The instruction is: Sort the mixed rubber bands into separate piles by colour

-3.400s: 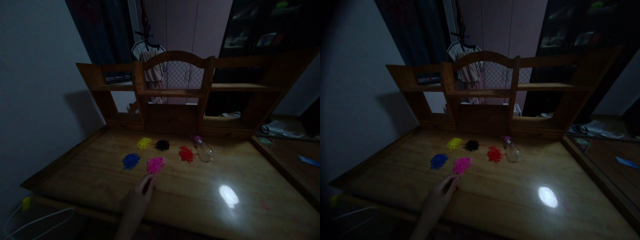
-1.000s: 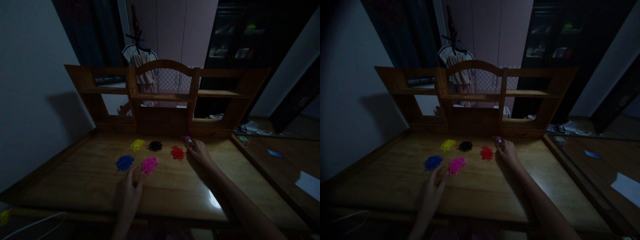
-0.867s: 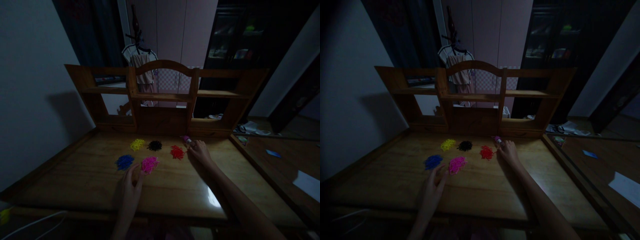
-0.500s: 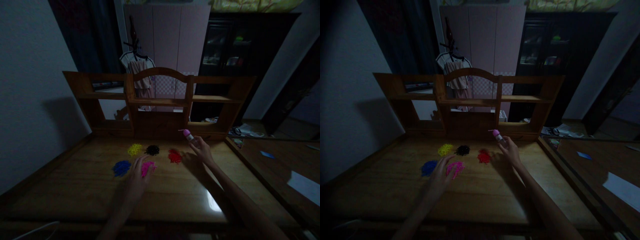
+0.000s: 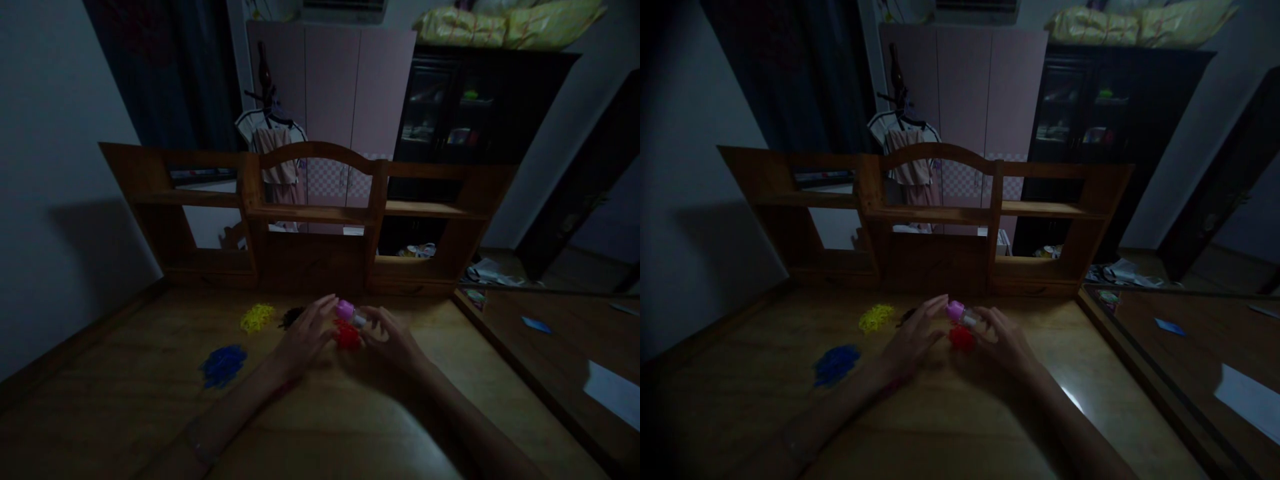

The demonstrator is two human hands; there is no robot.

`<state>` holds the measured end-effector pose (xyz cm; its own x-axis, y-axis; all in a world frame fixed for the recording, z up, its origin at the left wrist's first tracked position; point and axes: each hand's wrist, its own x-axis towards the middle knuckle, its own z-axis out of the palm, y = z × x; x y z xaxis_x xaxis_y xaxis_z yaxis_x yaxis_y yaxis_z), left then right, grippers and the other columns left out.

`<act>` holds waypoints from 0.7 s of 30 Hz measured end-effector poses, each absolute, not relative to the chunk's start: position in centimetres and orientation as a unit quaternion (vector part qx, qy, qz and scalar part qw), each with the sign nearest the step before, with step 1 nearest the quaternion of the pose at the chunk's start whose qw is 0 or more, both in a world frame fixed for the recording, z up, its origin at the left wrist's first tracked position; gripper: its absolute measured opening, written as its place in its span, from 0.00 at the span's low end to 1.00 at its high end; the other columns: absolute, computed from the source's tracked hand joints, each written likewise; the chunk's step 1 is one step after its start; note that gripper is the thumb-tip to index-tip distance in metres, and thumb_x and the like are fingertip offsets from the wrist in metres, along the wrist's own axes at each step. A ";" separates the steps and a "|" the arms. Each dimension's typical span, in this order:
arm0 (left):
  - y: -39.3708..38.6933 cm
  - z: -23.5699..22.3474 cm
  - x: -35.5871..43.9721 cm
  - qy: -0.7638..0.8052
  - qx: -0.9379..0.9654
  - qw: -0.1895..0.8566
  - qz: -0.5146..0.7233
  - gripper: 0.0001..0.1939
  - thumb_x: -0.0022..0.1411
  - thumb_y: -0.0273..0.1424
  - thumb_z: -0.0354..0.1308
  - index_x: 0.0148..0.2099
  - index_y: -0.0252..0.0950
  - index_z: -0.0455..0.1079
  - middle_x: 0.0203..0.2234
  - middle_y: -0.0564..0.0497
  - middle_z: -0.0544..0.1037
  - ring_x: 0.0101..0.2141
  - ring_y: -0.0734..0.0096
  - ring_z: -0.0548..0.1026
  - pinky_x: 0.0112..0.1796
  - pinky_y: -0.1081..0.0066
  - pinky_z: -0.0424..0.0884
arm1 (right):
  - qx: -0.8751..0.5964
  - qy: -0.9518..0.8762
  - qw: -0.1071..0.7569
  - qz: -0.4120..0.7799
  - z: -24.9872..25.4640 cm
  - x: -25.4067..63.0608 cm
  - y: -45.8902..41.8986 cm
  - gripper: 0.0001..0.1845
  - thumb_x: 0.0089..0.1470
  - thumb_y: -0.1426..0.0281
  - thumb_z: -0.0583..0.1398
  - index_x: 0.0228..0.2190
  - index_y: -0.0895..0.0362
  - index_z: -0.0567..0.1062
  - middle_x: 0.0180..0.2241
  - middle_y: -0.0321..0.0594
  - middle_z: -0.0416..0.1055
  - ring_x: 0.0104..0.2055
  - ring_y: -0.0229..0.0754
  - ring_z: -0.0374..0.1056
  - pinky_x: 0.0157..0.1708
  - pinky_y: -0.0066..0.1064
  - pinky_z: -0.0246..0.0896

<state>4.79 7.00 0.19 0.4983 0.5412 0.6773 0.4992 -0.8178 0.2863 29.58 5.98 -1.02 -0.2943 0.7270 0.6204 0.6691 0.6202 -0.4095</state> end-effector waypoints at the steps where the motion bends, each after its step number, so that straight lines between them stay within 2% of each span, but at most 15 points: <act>1: 6.9 0.0 4.6 0.291 0.875 0.023 0.385 0.28 0.67 0.37 0.49 0.66 0.43 0.46 0.61 0.42 0.59 0.60 0.59 0.61 0.57 0.57 0.62 | -0.426 -0.811 0.398 0.043 -1.2 29.2 5.6 0.24 0.53 0.67 0.61 0.52 0.52 0.67 0.39 0.42 0.72 0.37 0.43 0.69 0.35 0.33 0.66; 3: 6.5 -0.2 4.3 0.282 0.892 0.009 0.353 0.27 0.68 0.40 0.48 0.65 0.41 0.49 0.57 0.41 0.63 0.54 0.59 0.67 0.51 0.60 0.68 | -0.406 -0.829 0.381 0.053 -1.4 28.5 4.9 0.23 0.54 0.67 0.60 0.52 0.51 0.67 0.38 0.42 0.72 0.36 0.43 0.69 0.35 0.34 0.67; 5: 6.2 -0.2 4.1 0.288 0.899 -0.011 0.330 0.23 0.67 0.43 0.47 0.60 0.39 0.56 0.48 0.42 0.70 0.45 0.62 0.74 0.42 0.65 0.73 | -0.377 -0.851 0.359 0.068 -1.3 27.9 4.2 0.26 0.54 0.67 0.60 0.55 0.51 0.65 0.41 0.44 0.72 0.39 0.45 0.70 0.37 0.36 0.67; 7: 5.9 0.0 3.9 0.290 0.896 -0.034 0.333 0.19 0.67 0.44 0.46 0.51 0.36 0.62 0.37 0.46 0.73 0.34 0.67 0.75 0.33 0.70 0.72 | -0.356 -0.866 0.344 0.068 -1.3 27.5 3.6 0.28 0.54 0.66 0.61 0.56 0.52 0.63 0.43 0.47 0.71 0.42 0.46 0.70 0.39 0.37 0.68; 9: 5.6 0.1 3.9 0.289 0.890 -0.054 0.348 0.15 0.68 0.41 0.46 0.44 0.35 0.63 0.31 0.49 0.72 0.28 0.70 0.73 0.28 0.72 0.69 | -0.350 -0.874 0.331 0.063 -1.4 27.3 3.2 0.29 0.55 0.66 0.61 0.57 0.53 0.62 0.44 0.49 0.71 0.42 0.46 0.70 0.39 0.37 0.68; 15: 4.7 0.4 4.3 0.311 0.879 -0.054 0.359 0.10 0.68 0.37 0.47 0.39 0.36 0.63 0.27 0.52 0.71 0.25 0.72 0.70 0.27 0.74 0.65 | -0.355 -0.884 0.305 -0.004 -2.1 27.5 2.6 0.29 0.57 0.67 0.59 0.58 0.56 0.59 0.43 0.51 0.71 0.41 0.48 0.70 0.35 0.37 0.69; 21: 3.7 0.7 4.6 0.346 0.861 0.051 0.370 0.11 0.68 0.38 0.46 0.38 0.37 0.63 0.27 0.53 0.70 0.27 0.73 0.70 0.28 0.75 0.63 | -0.336 -0.880 0.317 -0.111 -1.3 27.3 2.2 0.32 0.58 0.67 0.58 0.61 0.58 0.55 0.43 0.51 0.72 0.41 0.48 0.70 0.34 0.36 0.69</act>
<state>4.60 3.73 0.73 0.4871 0.6328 0.6019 0.5578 -0.7557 0.3431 27.27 2.20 -1.33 -0.5735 0.5214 0.6319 0.6616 0.7496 -0.0180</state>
